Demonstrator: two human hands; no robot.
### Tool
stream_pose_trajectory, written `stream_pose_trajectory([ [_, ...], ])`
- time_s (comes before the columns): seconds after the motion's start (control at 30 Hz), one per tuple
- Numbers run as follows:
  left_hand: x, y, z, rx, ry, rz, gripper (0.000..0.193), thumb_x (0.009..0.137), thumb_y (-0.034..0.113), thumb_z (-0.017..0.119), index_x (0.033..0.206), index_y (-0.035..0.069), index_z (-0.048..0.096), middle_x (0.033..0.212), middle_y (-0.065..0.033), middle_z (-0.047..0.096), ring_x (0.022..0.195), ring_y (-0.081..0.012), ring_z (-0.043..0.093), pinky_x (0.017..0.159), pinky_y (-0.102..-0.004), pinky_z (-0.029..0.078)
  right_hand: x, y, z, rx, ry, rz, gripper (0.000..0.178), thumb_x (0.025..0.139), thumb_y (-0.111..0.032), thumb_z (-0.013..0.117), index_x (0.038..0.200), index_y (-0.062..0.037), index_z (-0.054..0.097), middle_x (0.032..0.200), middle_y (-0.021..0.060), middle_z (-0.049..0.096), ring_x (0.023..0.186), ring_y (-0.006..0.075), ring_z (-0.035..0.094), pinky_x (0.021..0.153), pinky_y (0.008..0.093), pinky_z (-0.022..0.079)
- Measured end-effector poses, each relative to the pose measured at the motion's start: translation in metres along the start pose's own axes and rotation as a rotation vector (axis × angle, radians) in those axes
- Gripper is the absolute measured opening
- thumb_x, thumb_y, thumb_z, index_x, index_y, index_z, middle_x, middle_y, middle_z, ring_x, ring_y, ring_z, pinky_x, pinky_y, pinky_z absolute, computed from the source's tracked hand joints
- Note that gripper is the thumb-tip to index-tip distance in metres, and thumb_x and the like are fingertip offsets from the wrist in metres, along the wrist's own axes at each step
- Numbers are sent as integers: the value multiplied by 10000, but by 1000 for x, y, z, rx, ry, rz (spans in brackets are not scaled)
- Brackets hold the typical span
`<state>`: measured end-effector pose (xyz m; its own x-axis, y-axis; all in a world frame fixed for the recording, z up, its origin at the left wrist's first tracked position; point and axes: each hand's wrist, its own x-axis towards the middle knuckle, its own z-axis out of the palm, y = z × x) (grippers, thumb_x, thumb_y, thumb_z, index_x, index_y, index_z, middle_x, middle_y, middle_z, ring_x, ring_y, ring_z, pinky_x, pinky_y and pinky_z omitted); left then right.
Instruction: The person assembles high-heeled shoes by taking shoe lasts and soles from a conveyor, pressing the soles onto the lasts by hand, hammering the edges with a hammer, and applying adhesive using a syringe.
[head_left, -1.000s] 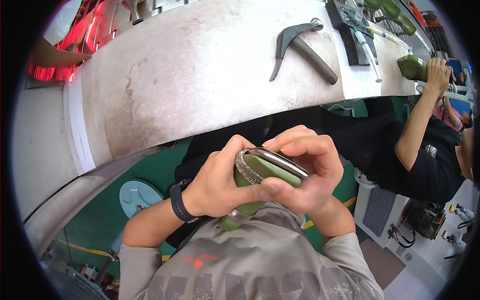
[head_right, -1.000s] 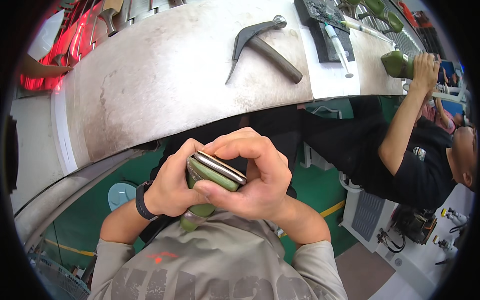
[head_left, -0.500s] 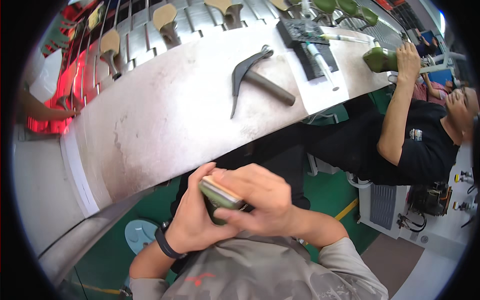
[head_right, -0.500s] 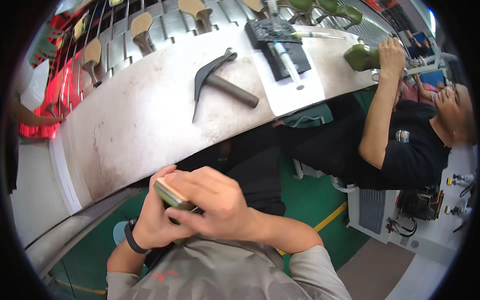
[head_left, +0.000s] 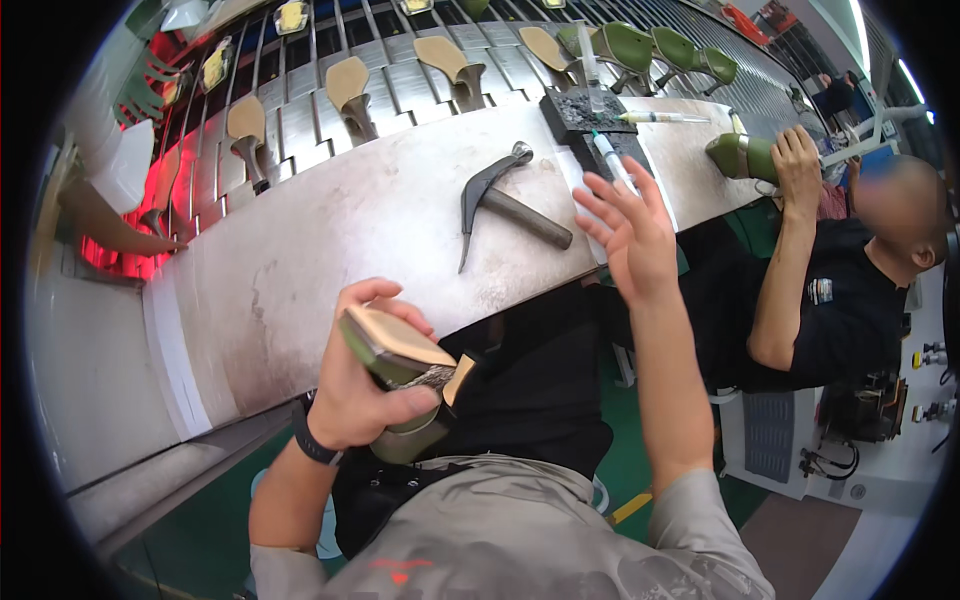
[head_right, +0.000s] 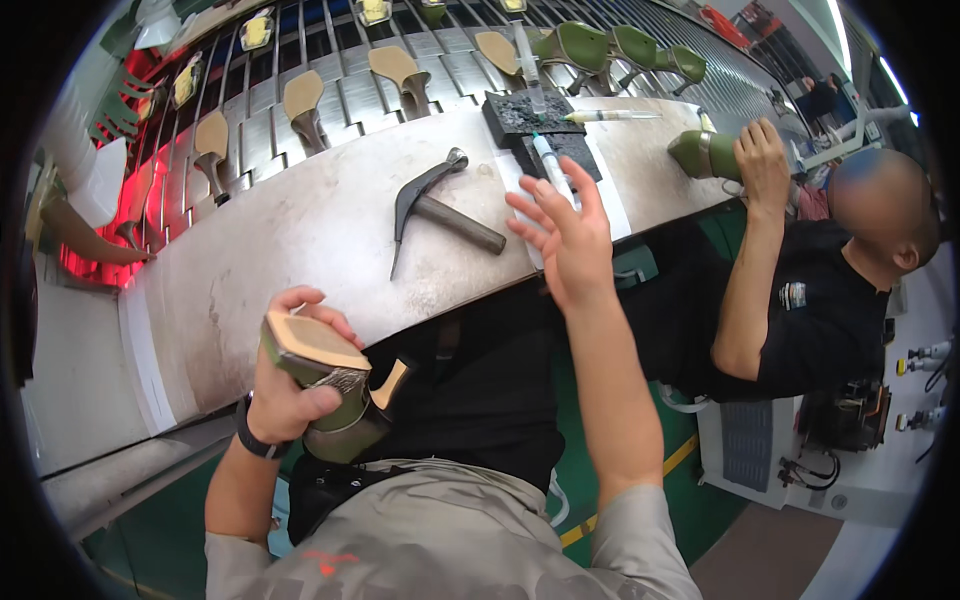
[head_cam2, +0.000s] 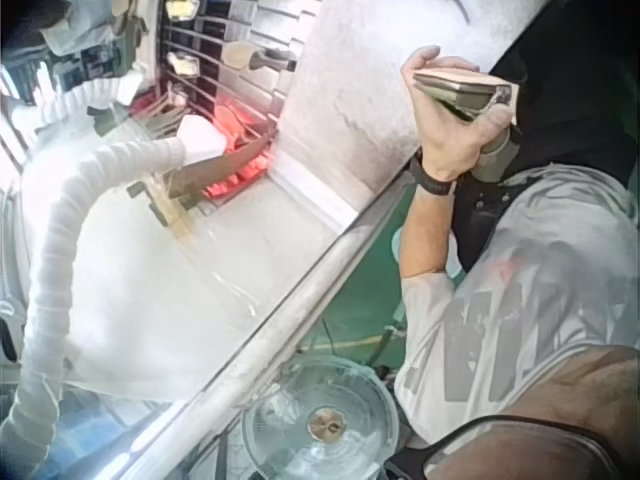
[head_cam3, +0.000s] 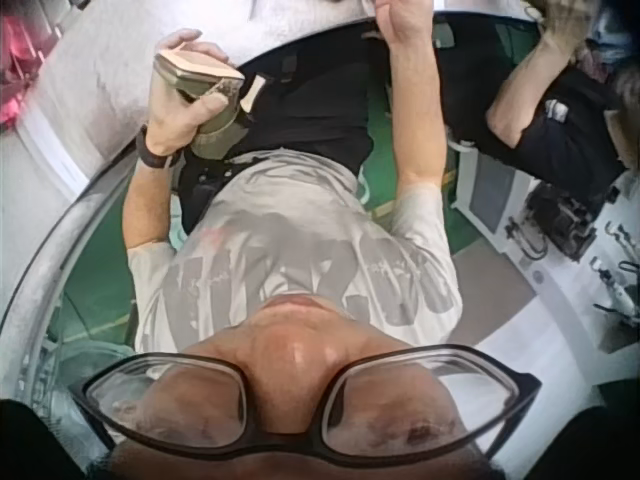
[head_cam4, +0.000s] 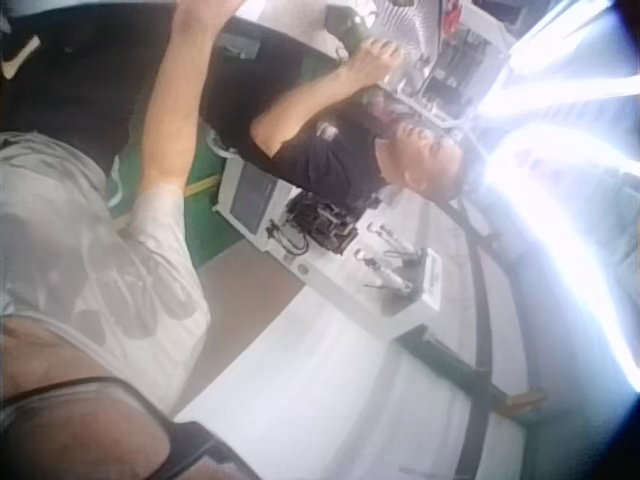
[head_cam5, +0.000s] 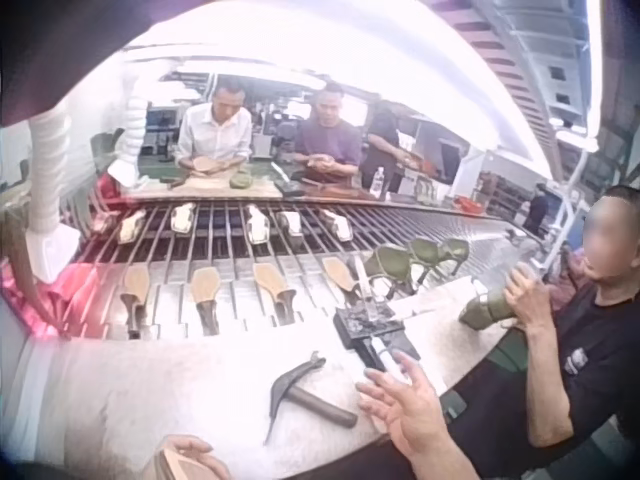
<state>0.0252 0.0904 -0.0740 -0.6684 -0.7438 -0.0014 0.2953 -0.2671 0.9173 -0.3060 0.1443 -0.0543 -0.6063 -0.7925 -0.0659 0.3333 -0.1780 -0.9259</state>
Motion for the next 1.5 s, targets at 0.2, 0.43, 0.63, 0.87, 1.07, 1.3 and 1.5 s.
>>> stream_pose_trajectory([
  [0.2, 12, 2, -11, 488, -242, 118, 858, 639, 217, 986, 1287, 38, 453, 1131, -76, 624, 1000, -156, 638, 892, -318, 540, -33, -18, 20, -360, -214, -71, 287, 933, -78, 662, 1203, 11, 620, 842, 56, 617, 668, 111, 587, 587, 253, 464],
  [0.43, 7, 3, -2, 628, -217, 185, 821, 601, 195, 997, 1232, 46, 494, 1147, -97, 638, 1008, -195, 666, 878, -319, 541, -153, -56, 32, -241, -740, -208, 496, 938, -366, 729, 1101, 92, 629, 772, 236, 735, 587, 277, 718, 510, 324, 567],
  [0.63, 8, 5, 7, 704, -205, 196, 756, 593, 191, 986, 1186, 56, 536, 1064, -91, 654, 891, -207, 696, 784, -311, 555, -160, -67, 67, -252, -766, -194, 502, 955, -499, 681, 1050, -6, 692, 670, 140, 705, 526, 219, 702, 469, 329, 577],
  [0.87, 8, 4, 8, 753, -170, 295, 705, 598, 206, 971, 1145, 50, 554, 990, -88, 641, 804, -221, 690, 719, -314, 548, -160, -59, 72, -295, -755, -218, 517, 959, -501, 685, 1019, 12, 689, 638, 116, 684, 489, 204, 681, 451, 314, 563],
  [1.07, 8, 3, 7, 718, -167, 291, 716, 590, 204, 975, 1143, 52, 545, 985, -85, 640, 794, -218, 689, 709, -312, 544, -158, -61, 74, -360, -759, -220, 539, 962, -513, 701, 996, 24, 690, 619, 97, 672, 448, 183, 644, 417, 290, 525],
  [1.3, 8, 2, 6, 751, -169, 294, 720, 583, 196, 977, 1142, 52, 546, 973, -78, 639, 787, -202, 686, 703, -308, 541, -155, -62, 72, -338, -812, -214, 513, 958, -483, 729, 979, 28, 696, 622, 99, 678, 441, 164, 624, 414, 273, 509],
  [1.5, 8, 5, 8, 730, -172, 243, 710, 594, 196, 972, 1145, 51, 549, 956, -69, 644, 773, -193, 689, 697, -299, 543, -158, -68, 68, -327, -792, -199, 474, 956, -449, 734, 958, 24, 701, 621, 94, 677, 444, 160, 628, 422, 269, 514],
])
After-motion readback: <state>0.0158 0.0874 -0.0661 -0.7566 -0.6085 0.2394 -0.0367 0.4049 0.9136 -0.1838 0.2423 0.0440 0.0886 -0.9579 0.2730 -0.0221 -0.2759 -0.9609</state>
